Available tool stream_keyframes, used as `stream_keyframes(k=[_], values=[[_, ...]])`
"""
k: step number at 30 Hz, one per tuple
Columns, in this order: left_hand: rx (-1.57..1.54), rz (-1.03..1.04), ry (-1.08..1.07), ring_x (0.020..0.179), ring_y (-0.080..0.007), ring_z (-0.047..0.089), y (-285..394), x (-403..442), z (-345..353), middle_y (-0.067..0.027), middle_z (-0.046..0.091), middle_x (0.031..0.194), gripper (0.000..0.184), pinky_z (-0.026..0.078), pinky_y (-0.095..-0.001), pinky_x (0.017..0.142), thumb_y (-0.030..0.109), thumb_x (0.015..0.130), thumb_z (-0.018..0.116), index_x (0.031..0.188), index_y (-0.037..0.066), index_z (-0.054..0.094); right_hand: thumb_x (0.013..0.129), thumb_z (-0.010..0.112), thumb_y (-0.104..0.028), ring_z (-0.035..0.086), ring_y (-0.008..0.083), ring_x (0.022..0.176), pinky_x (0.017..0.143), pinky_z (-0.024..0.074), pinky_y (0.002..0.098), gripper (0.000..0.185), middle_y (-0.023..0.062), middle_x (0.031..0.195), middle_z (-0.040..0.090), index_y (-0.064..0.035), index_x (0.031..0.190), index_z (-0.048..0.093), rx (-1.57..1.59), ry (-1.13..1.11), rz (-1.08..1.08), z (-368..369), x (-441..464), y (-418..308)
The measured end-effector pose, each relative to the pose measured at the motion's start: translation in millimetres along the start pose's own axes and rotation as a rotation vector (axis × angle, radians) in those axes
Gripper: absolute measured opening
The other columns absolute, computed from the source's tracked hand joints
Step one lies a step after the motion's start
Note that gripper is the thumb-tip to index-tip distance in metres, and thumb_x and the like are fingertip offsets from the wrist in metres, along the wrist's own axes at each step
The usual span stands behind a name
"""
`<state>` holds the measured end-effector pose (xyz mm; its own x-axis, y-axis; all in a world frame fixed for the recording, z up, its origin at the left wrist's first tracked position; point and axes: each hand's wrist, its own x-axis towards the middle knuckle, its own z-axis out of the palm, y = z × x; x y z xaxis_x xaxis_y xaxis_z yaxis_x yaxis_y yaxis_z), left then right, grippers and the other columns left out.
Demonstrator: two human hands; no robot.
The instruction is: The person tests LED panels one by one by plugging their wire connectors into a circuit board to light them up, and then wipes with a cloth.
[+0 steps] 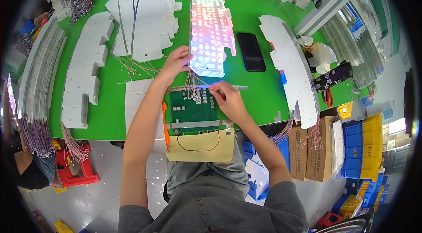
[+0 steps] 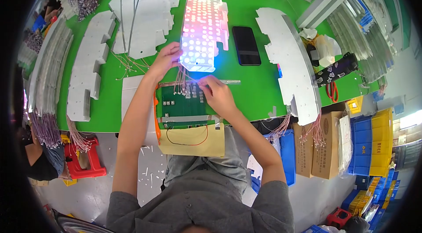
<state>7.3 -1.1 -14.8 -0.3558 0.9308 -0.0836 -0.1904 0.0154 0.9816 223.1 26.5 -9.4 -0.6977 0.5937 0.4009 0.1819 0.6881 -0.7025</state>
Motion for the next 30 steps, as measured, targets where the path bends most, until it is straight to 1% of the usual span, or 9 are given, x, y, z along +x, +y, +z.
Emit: stream_keyframes(k=[1, 5, 11, 15, 21, 26, 30], values=[[0.005, 0.008, -0.003, 0.077, -0.0126, 0.059, 1.1, -0.1, 0.7, -0.006, 0.062, 0.088, 0.017, 0.05, -0.0225, 0.066, 0.01, 0.088, 0.049, 0.104, 0.004, 0.051, 0.077, 0.059, 0.003, 0.042, 0.0083, 0.052, 0.049, 0.0347, 0.02, 0.009, 0.0005, 0.071, 0.056, -0.0021, 0.085, 0.058, -0.001, 0.008, -0.007, -0.6, 0.4, -1.2], [-0.004, 0.034, 0.077, 0.078, -0.0082, 0.054, 11.5, -6.1, 3.5, -0.0003, 0.06, 0.086, 0.017, 0.046, -0.0199, 0.067, 0.004, 0.086, 0.05, 0.103, 0.008, 0.051, 0.078, 0.059, -0.001, 0.043, 0.0099, 0.052, 0.05, 0.0356, 0.0218, 0.006, 0.0006, 0.071, 0.053, -0.002, 0.084, 0.059, 0.008, 0.027, -0.007, -3.1, 2.2, -10.3], [0.046, 0.092, 0.097, 0.073, -0.0063, 0.052, 16.0, -6.6, -1.2, 0.001, 0.06, 0.085, 0.015, 0.043, -0.018, 0.063, 0.003, 0.086, 0.049, 0.101, 0.008, 0.05, 0.08, 0.06, -0.006, 0.044, 0.0125, 0.053, 0.051, 0.0368, 0.0238, 0.005, 0.0009, 0.074, 0.053, -0.0028, 0.084, 0.059, -0.09, 0.056, -0.06, 0.8, -0.5, 1.3], [-0.001, 0.171, 0.12, 0.07, -0.0053, 0.05, 16.9, -6.6, 1.0, 0.0022, 0.06, 0.084, 0.014, 0.04, -0.0168, 0.06, 0.003, 0.086, 0.05, 0.099, 0.008, 0.05, 0.082, 0.058, -0.013, 0.052, 0.0185, 0.059, 0.054, 0.0422, 0.0272, 0.007, 0.0005, 0.081, 0.053, -0.0064, 0.085, 0.057, -0.124, -0.016, -0.017, 0.3, -2.8, 3.6], [-0.01, 0.183, 0.149, 0.069, -0.0048, 0.05, 15.1, -5.5, 0.3, 0.003, 0.06, 0.084, 0.015, 0.04, -0.0166, 0.059, 0.005, 0.086, 0.051, 0.101, 0.009, 0.051, 0.082, 0.057, -0.014, 0.052, 0.0195, 0.058, 0.054, 0.0423, 0.0279, 0.007, 0.0002, 0.081, 0.053, -0.0074, 0.084, 0.056, -0.157, -0.011, -0.009, -0.1, -3.4, 0.6], [-0.116, 0.131, 0.174, 0.071, -0.0062, 0.053, 6.6, 1.7, -6.0, -0.0006, 0.061, 0.087, 0.021, 0.042, -0.0164, 0.06, 0.005, 0.084, 0.054, 0.105, 0.006, 0.051, 0.082, 0.057, -0.013, 0.053, 0.0198, 0.057, 0.053, 0.0423, 0.0285, 0.006, 0.0002, 0.08, 0.053, -0.0076, 0.083, 0.056, -0.191, -0.036, 0.026, -0.2, -4.3, -1.3], [-0.246, -0.098, 0.141, 0.074, -0.0088, 0.056, 13.4, -3.3, -3.4, -0.0057, 0.062, 0.089, 0.026, 0.045, -0.0163, 0.061, 0.002, 0.081, 0.056, 0.107, 0.0, 0.052, 0.082, 0.057, -0.012, 0.053, 0.0206, 0.056, 0.051, 0.0424, 0.0293, 0.005, 0.0005, 0.079, 0.054, -0.0074, 0.083, 0.055, -0.185, 0.002, -0.042, 1.6, -2.7, 1.3]])
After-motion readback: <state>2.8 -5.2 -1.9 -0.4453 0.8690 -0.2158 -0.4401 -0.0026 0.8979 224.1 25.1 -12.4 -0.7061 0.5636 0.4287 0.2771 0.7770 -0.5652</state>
